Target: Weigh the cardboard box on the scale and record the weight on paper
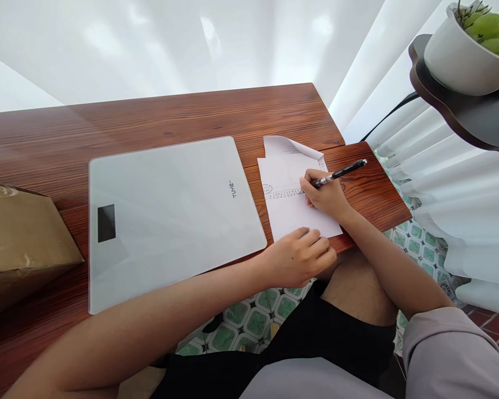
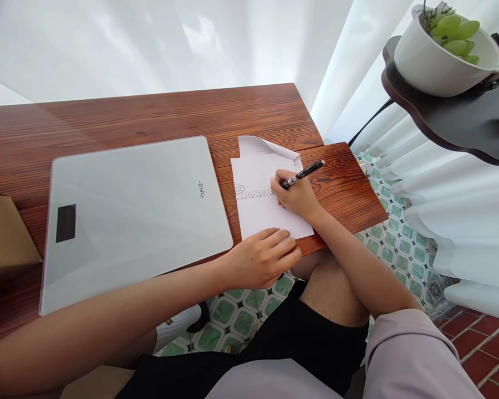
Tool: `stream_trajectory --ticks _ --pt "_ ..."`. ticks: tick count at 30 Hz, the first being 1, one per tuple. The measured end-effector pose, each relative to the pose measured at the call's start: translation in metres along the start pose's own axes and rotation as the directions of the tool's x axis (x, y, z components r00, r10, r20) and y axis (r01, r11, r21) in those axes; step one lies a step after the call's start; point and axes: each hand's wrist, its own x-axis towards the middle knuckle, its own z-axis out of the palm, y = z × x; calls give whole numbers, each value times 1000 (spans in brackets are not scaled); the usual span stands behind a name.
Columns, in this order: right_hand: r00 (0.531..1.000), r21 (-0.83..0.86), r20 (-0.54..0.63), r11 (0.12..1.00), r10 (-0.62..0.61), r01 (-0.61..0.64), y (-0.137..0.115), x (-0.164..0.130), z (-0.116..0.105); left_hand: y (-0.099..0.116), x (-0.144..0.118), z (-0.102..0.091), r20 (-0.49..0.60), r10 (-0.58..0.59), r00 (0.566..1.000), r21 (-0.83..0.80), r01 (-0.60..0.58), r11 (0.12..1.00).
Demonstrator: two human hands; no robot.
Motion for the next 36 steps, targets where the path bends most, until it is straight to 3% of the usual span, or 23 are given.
stream_trajectory --ticks 18,21,24,27,29,36 --pt "994 -81 -17 991 -107 105 4 0 1 0 -1 1 -8 -4 1000 -9 4 1000" --pt "984 -70 -87 986 -158 153 6 0 -3 0 0 1 -24 0 1000 15 0 1000" --pt "946 -250 -172 941 -274 227 6 2 -14 -1 0 1 -51 9 999 33 -7 999" --pt "897 -484 -145 821 -417 303 3 4 -28 -1 0 2 -83 13 996 45 -9 999" --pt "883 -576 -133 760 -450 300 0 5 -35 -1 0 2 -100 14 995 49 -9 999" --pt "974 -638 -164 770 -154 14 -3 6 -35 -1 0 3 -101 15 995 29 -12 1000"
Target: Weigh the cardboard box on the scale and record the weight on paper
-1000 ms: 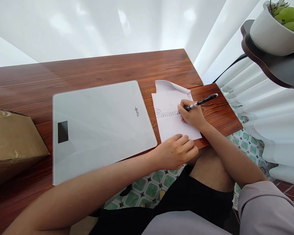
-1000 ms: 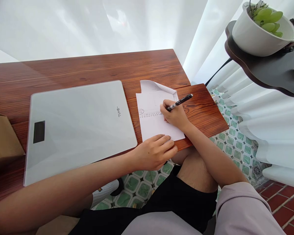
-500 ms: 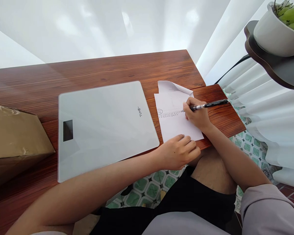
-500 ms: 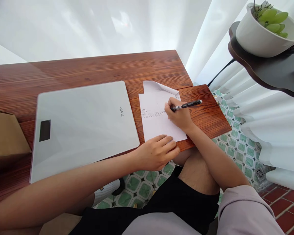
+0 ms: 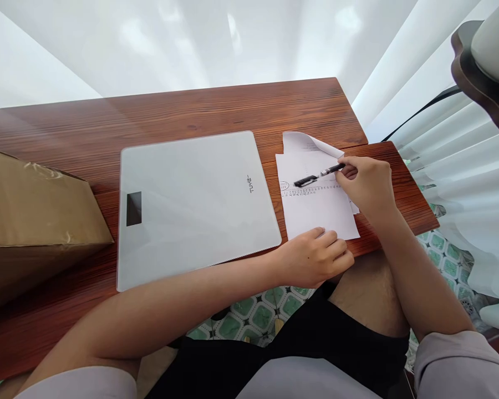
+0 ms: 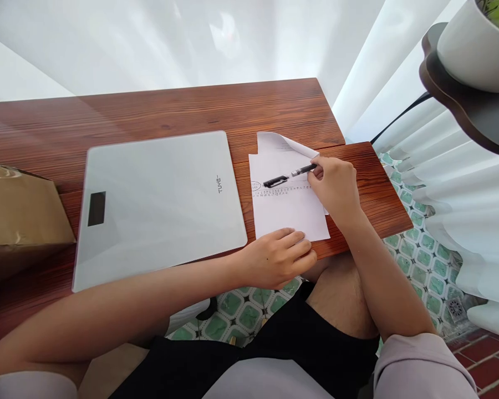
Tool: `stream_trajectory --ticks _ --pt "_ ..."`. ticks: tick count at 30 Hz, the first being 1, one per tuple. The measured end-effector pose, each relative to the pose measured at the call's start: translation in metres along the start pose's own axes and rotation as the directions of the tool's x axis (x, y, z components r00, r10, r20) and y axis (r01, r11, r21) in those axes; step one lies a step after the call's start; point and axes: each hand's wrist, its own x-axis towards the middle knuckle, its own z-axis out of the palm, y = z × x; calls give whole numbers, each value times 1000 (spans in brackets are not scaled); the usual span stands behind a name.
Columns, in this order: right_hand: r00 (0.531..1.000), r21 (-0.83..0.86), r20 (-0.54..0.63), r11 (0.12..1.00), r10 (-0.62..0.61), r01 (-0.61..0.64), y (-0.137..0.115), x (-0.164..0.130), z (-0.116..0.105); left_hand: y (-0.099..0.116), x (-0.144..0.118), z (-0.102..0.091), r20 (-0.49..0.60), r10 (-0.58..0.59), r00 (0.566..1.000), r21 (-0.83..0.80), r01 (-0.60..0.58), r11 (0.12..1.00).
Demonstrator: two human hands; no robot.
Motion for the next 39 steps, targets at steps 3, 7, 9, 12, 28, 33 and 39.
stream_trajectory --ticks 3,7,9,12,28,33,39 --pt "998 -24 58 999 41 -39 -2 2 5 0 0 1 -29 -4 1000 5 4 1000" --pt "994 -34 102 999 40 -37 -3 4 9 0 0 3 -43 4 999 2 -4 1000" --pt "992 -51 118 998 43 -37 -4 4 10 0 0 4 -48 5 999 0 -5 1000" --pt "987 -88 148 995 64 -52 -6 5 10 0 0 4 -54 6 999 6 -6 1000" --pt "973 -11 -124 981 -193 193 -49 -7 11 14 -1 -1 -287 316 904 427 -175 887" --pt "972 68 -67 971 -226 230 -71 -9 17 10 -15 -35 -279 288 916 467 -133 874" --pt "954 210 -38 931 -297 298 -121 1 10 3 -65 -106 -204 133 970 605 18 796"
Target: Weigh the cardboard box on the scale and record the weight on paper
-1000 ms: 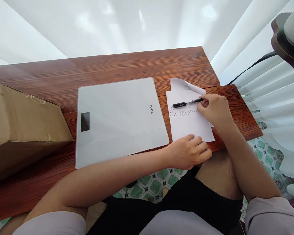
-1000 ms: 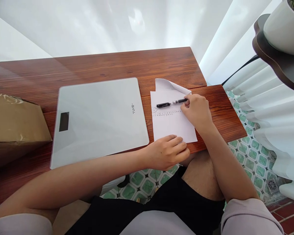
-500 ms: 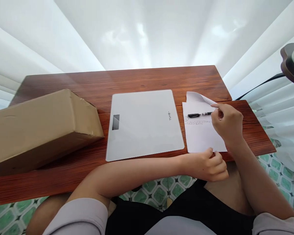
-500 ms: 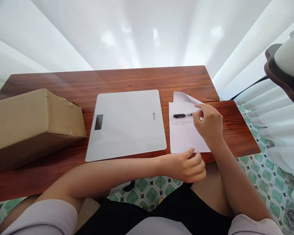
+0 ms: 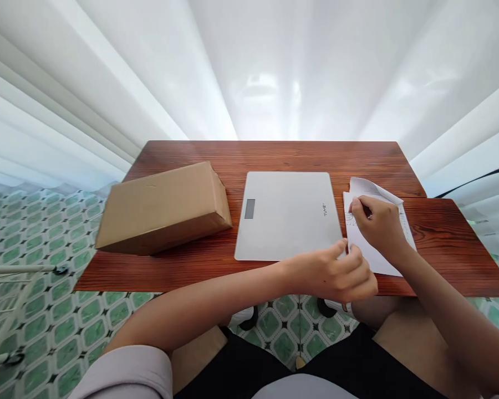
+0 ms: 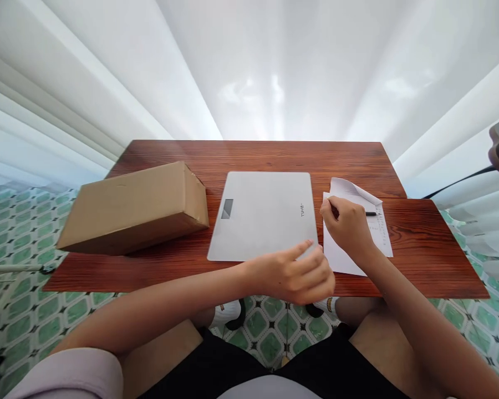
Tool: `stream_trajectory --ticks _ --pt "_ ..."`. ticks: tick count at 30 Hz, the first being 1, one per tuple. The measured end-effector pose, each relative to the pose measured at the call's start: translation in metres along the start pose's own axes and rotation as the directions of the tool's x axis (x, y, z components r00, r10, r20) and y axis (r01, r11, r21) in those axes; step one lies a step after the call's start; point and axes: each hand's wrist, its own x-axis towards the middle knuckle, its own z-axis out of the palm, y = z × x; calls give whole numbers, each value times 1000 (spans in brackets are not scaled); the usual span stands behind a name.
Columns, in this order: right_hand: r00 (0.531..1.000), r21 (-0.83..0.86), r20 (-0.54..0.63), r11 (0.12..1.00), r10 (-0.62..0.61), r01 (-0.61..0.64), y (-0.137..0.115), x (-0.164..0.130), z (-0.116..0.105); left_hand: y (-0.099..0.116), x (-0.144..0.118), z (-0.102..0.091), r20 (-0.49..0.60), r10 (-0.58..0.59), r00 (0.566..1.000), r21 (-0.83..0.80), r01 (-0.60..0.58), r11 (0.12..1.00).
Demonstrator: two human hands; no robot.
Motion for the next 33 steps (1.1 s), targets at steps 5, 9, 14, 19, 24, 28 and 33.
stream_trajectory --ticks 5,9,14,19,24,28,33 --pt "998 192 -8 980 -55 55 -57 35 15 -43 -43 -64 44 -286 957 166 275 947" --pt "997 437 8 897 -73 63 -109 57 41 -70 -81 -115 -95 -581 809 181 588 789" --pt "991 620 81 784 -107 34 -163 71 80 -75 -132 -159 -364 -802 474 151 880 451" --pt "958 712 283 679 -44 -179 -194 73 120 -65 -177 -171 -534 -841 86 -145 971 191" --pt "931 747 365 605 -25 -277 -212 63 148 -61 -220 -170 -537 -822 -188 -393 918 46" --pt "903 716 430 612 -6 -337 -217 55 158 -56 -245 -163 -417 -806 -420 -611 786 -94" --pt "902 706 432 622 0 -338 -217 47 163 -47 -255 -157 -214 -796 -567 -753 614 -235"
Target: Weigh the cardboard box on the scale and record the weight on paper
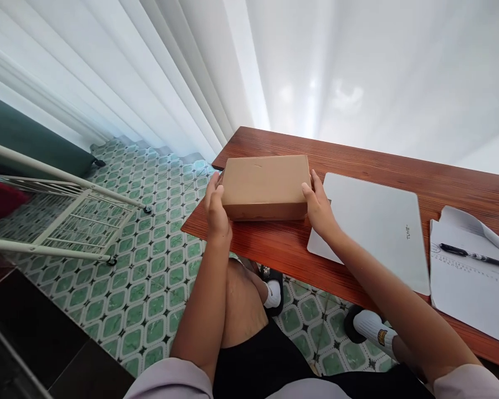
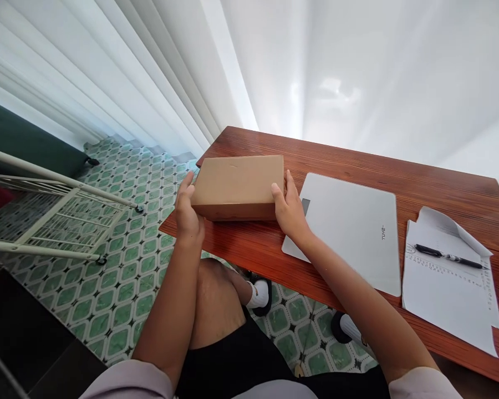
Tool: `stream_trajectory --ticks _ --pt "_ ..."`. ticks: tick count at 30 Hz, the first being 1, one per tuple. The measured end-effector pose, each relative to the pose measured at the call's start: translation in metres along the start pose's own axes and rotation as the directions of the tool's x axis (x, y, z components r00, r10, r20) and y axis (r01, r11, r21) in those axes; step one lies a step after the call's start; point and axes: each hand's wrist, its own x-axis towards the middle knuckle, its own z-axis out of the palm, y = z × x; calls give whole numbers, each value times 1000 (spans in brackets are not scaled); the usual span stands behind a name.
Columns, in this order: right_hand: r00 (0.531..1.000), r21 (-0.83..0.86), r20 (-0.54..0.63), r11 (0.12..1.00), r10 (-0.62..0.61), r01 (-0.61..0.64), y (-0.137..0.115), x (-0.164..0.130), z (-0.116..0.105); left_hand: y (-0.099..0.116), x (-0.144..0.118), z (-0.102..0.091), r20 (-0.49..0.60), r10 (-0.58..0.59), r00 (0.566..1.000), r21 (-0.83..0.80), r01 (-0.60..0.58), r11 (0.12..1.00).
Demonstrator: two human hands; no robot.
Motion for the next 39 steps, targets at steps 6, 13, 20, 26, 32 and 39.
stream_trajectory --ticks 6,13,20,26,32,39 --pt "999 -29 4 999 -36 36 3 -5 4 -4 -4 -5 60 -54 997 -24 55 998" --pt "1000 25 -21 1000 7 -6 0 -8 8 -7 -8 -3 53 -71 996 -38 73 997" --pt "1000 45 2 999 27 -27 -4 -10 11 -6 -7 0 17 22 1000 -28 -22 999" --pt "999 52 -8 998 -35 36 -16 -13 2 6 -16 13 -47 92 995 -12 -93 996" --pt "995 59 -75 996 -59 63 -27 -22 -28 21 -30 36 39 119 992 6 -119 993" --pt "991 60 -119 996 -57 65 -33 -42 -71 33 -51 71 130 103 986 -22 -101 995"
